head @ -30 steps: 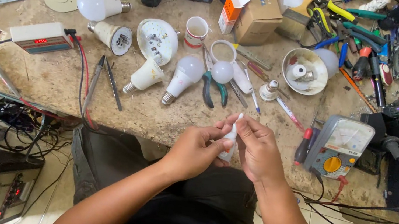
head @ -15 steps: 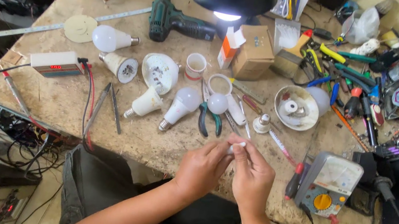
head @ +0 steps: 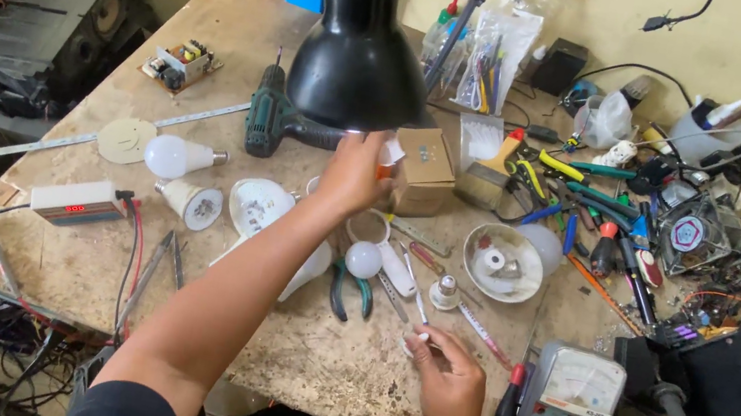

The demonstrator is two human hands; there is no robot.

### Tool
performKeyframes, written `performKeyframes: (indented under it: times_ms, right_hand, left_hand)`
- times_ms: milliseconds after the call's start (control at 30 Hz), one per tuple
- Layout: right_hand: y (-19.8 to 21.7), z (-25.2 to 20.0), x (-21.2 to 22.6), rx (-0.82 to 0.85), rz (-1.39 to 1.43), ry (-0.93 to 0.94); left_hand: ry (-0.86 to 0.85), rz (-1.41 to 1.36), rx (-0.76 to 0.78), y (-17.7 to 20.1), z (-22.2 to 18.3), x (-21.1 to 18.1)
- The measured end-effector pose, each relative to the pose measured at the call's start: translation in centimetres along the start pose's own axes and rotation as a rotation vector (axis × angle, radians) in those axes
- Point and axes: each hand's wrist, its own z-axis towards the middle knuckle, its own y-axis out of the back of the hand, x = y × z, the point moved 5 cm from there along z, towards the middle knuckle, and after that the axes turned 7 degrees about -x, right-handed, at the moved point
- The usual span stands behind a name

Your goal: Repairing LED light bulbs by applying sealant and assembling the diffusers

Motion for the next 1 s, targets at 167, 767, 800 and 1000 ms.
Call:
performKeyframes:
  times_ms: [167, 767, 800, 1000]
  right_hand:
    - [2.1, 0.4, -0.2, -0.069, -0.096, 0.079]
    - [2.9, 1.3, 12.3, -0.298, -0.022, 0.703]
    - [2.7, 1.0, 11.8, -0.285, -0.078, 0.708]
    - [2.9, -0.7, 9.6, -0.122, -0.078, 0.629]
  left_hand:
    - [-0.001, -0.020, -0.045, -1.8, 1.0, 1.1]
    - [-0.284, -0.312, -0.251, 4.0, -19.0, -8.7]
    - [-0.255, -0.327, -0.222, 3.9, -19.4, -8.6]
    - [-0.124, -0.383, -0.068, 3.3, -21.4, -8.0]
